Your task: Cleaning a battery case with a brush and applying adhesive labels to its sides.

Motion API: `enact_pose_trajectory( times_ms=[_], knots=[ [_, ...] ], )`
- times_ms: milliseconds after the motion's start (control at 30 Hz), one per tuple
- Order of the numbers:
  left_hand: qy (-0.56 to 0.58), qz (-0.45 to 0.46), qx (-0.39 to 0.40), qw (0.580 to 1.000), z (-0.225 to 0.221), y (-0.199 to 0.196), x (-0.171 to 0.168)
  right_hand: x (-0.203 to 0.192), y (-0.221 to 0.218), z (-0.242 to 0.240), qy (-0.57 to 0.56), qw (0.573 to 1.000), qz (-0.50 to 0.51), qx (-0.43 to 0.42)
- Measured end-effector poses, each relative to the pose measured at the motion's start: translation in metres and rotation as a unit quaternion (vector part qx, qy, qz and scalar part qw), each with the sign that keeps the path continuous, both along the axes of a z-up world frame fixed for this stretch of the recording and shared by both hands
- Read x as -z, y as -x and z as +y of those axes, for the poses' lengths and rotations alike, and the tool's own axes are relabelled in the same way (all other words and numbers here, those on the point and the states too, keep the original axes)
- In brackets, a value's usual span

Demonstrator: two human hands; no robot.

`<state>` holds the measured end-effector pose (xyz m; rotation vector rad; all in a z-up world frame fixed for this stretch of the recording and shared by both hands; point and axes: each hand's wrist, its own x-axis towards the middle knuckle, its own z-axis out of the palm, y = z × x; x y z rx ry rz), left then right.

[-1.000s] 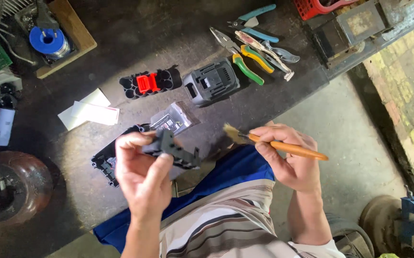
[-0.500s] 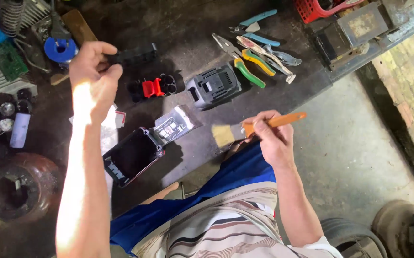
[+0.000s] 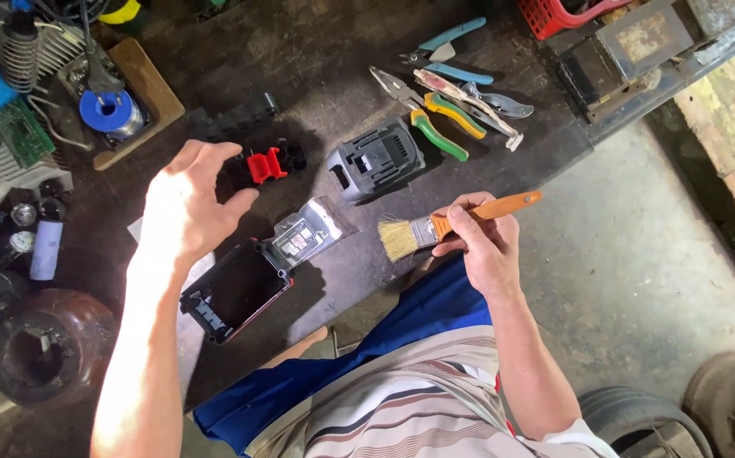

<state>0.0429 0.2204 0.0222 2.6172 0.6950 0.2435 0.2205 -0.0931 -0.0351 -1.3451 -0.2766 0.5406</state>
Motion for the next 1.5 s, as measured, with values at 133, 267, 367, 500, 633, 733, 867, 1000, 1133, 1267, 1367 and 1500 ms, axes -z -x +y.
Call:
enact_pose_trajectory(
  times_ms=[133,267,367,500,633,733,867,1000,1133,1267,1367,1500],
  knots=[
    [-0.032,-0.056,-0.013,0.998,0.006,0.006,0.003,0.001,0.001,0.001,0.004,1.0,-0.002,0.007],
    [-0.077,-0.056,-0.029,0.995,0.004,0.013,-0.001,0.003,0.001,0.002,0.007,1.0,-0.002,0.008],
    [-0.11,-0.129,0.01,0.986,0.002,0.01,0.002,0.006,0.003,0.002,0.009,1.0,-0.013,0.02],
    [-0.081,-0.138,0.101,0.982,-0.03,-0.027,-0.013,0.004,0.004,0.003,0.021,0.999,-0.044,0.021],
    [-0.009,-0.035,0.129,0.991,-0.073,-0.073,-0.022,-0.01,0.008,0.007,0.026,0.998,-0.065,0.001],
    [-0.031,0.053,0.15,0.987,-0.076,-0.096,0.004,-0.017,0.008,0.009,0.033,0.997,-0.068,0.001],
    [-0.126,-0.029,0.1,0.986,-0.057,-0.115,0.029,-0.02,0.008,0.009,0.039,0.997,-0.06,0.002],
    [-0.165,0.023,-0.005,0.986,-0.026,-0.128,0.025,-0.019,0.008,0.007,0.038,0.999,-0.031,-0.01],
    [-0.278,-0.017,0.034,0.96,-0.036,-0.091,-0.006,-0.021,0.009,0.007,0.058,0.998,-0.024,-0.003],
    [-0.124,0.007,0.104,0.987,-0.056,-0.031,-0.011,-0.022,0.01,0.009,0.067,0.998,0.003,0.023],
    [-0.088,0.103,0.104,0.985,-0.071,-0.004,-0.003,-0.016,0.008,0.008,0.053,0.998,-0.039,0.024],
    [-0.052,0.17,0.094,0.979,-0.073,0.0,-0.002,-0.007,0.007,0.008,0.054,0.995,-0.081,0.019]
  ],
)
